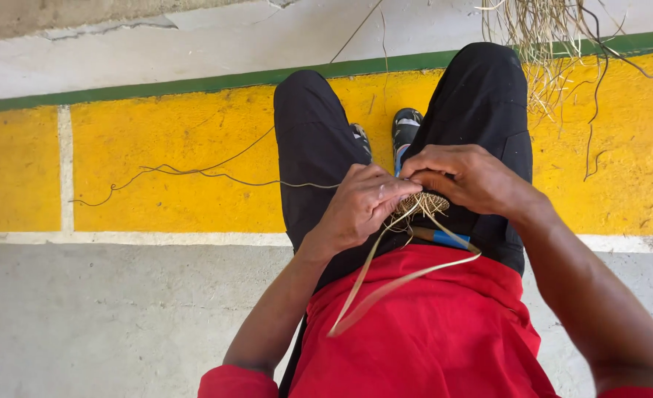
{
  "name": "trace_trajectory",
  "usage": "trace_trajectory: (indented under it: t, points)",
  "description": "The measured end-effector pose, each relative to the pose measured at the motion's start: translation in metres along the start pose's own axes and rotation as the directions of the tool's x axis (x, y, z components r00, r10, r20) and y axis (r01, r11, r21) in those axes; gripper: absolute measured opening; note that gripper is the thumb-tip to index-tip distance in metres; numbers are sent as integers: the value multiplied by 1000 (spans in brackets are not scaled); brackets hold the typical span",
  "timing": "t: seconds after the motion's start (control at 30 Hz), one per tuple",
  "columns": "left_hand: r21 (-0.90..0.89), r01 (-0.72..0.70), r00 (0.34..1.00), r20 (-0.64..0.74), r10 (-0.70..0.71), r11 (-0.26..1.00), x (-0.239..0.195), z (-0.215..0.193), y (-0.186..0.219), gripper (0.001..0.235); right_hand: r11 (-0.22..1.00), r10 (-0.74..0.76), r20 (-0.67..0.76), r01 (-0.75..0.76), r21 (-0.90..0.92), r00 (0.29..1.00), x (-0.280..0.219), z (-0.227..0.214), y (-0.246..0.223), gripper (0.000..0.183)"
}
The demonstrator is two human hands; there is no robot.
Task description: Weaving a small circular basket or base using dried plant fibers and a small hand tool.
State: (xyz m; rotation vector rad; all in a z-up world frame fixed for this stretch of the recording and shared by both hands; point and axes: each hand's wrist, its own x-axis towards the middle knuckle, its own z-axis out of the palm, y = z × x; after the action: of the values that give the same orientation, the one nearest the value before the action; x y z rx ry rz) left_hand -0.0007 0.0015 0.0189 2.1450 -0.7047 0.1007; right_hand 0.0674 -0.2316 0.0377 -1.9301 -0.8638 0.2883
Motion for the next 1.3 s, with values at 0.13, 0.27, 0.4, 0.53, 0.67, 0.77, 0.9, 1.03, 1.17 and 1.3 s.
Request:
trace_trajectory:
  t: [0.13, 0.27, 0.4, 0.53, 0.67, 0.77, 0.9, 1.03, 1.17, 1.3]
  points:
    - [9, 12, 999, 42, -12, 1000, -3, 0, -2, 27, 995, -13, 109, 24, -102, 994, 12, -4, 11, 10]
    - [28, -59, 996, 73, 56, 998, -3, 8, 2, 33, 999, -21, -155, 28, 41, 988, 31, -54, 153, 11]
    - [0, -7, 1000, 4, 7, 1000, 7, 2, 3, 24, 951, 124, -604, -269, -155, 787, 52, -88, 133, 8]
    - [-29, 118, 993, 36, -117, 993, 16, -6, -3, 23, 992, 102, -247, -117, -45, 964, 1, -19, 31, 14]
    - [1, 118, 991, 71, -117, 993, 22, -2, -6, 20, 997, 63, -304, -74, -25, 950, -27, 31, -3, 17]
    - [5, 176, 981, 79, -176, 984, 24, -1, 4, 20, 992, 120, -482, -129, 16, 868, -32, 43, 1, 7]
    - [26, 180, 982, 59, -181, 983, 22, 1, 4, 19, 990, 134, -524, -131, 43, 841, -27, 40, -10, 9]
    - [79, 137, 990, 1, -138, 987, 10, 3, 8, 18, 974, -39, -469, -71, -214, 882, -33, 44, -32, 17]
    - [9, 52, 999, 16, -52, 999, 10, -2, 8, 20, 988, -12, -453, -60, -144, 891, -42, 36, -35, 19]
    - [50, 18, 997, 76, -21, 999, 26, -13, 18, 20, 993, 101, -342, -73, 93, 934, -34, 10, -5, 21]
